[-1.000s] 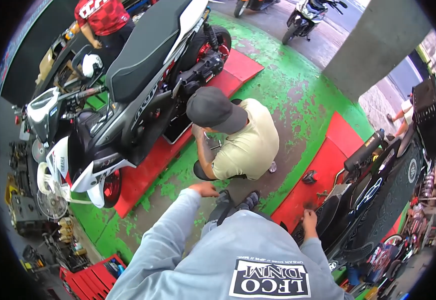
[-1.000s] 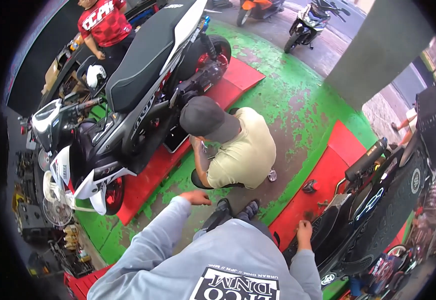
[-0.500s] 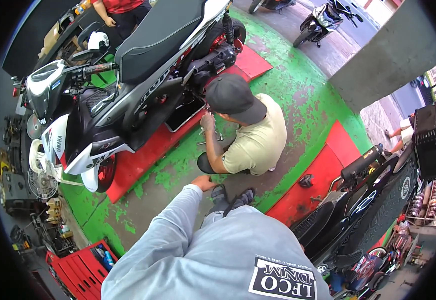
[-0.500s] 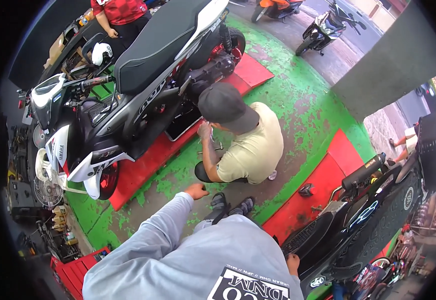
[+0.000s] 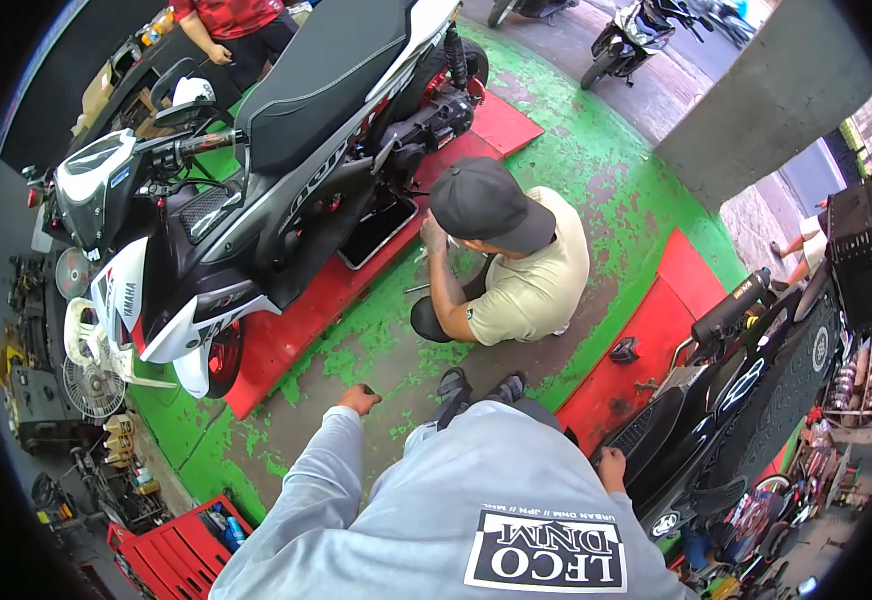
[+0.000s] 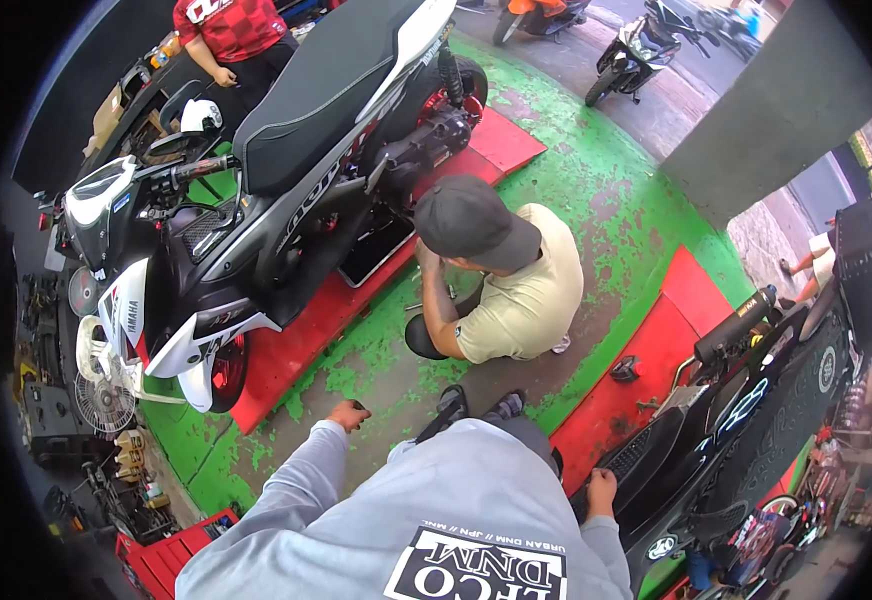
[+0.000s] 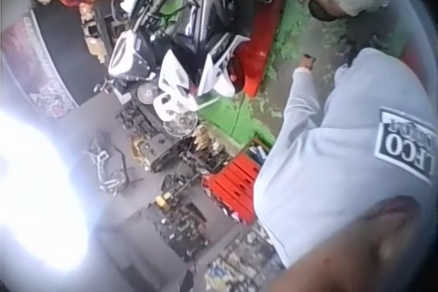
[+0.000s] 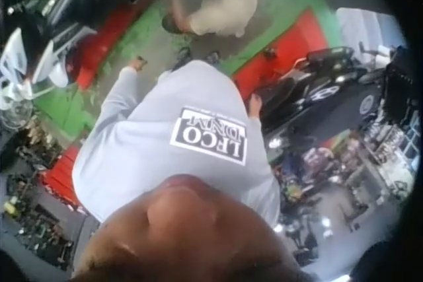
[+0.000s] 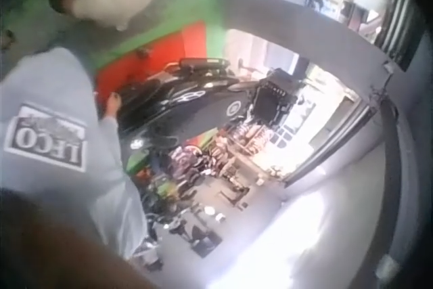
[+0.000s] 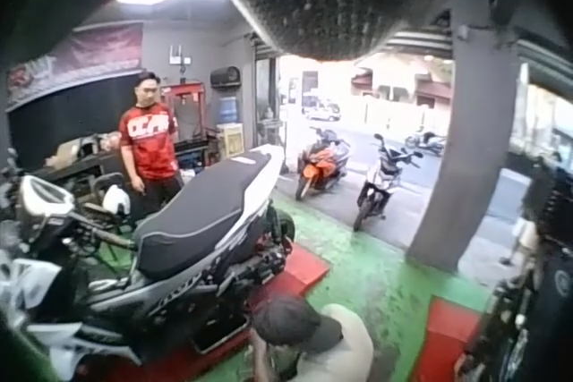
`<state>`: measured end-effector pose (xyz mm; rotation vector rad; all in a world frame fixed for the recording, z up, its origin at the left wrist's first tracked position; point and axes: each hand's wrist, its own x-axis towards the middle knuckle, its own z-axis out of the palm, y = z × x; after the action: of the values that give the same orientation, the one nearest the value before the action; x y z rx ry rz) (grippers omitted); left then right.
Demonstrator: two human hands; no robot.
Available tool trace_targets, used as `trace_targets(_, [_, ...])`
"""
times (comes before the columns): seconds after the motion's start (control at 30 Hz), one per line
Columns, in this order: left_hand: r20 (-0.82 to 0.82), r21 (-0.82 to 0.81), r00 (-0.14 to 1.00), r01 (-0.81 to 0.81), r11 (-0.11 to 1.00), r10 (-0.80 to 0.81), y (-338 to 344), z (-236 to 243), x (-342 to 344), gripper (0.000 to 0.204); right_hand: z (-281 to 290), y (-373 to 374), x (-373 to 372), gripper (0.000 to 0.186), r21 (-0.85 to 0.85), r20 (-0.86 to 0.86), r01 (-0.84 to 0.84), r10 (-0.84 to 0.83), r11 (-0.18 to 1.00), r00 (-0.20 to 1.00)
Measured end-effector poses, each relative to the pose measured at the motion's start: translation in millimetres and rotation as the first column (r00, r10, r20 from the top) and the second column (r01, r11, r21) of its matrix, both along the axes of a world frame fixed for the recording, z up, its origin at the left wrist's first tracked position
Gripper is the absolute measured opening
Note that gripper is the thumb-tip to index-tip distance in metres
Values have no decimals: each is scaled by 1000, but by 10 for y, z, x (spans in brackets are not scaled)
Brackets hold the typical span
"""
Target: Dismantling motorcycle front suspension forks and cleaning the internal components in a wash basin.
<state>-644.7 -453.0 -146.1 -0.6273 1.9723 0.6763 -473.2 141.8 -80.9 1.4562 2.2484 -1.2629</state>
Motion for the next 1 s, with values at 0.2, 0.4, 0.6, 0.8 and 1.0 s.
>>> trace_targets(0.2, [-11, 129, 994, -103, 986, 105, -22, 283, -309, 42, -827, 250, 118, 30, 177, -45, 29, -21, 984, 999])
trace_targets(0.4, [-113, 292, 964, -200, 935, 241, -97, 305, -385, 34, -392, -114, -363, 28, 345, -3, -9, 11, 939, 1000])
trace_targets(0.6, [-238, 478, 941, -102, 872, 241, 372, 918, -802, 33, -89, -141, -325, 29, 259, 10, 117, -124, 959, 992])
trace_targets(0.8, [-411, 715, 901, 224, 662, 139, 1089, 1511, -1229, 26, -157, -32, -252, 28, 321, 73, 25, -51, 947, 996])
trace_targets(1.0, [-384, 774, 882, 147, 616, 272, 2045, 1468, -1543, 23, -564, 643, -303, 22, 170, -12, -68, 72, 983, 997])
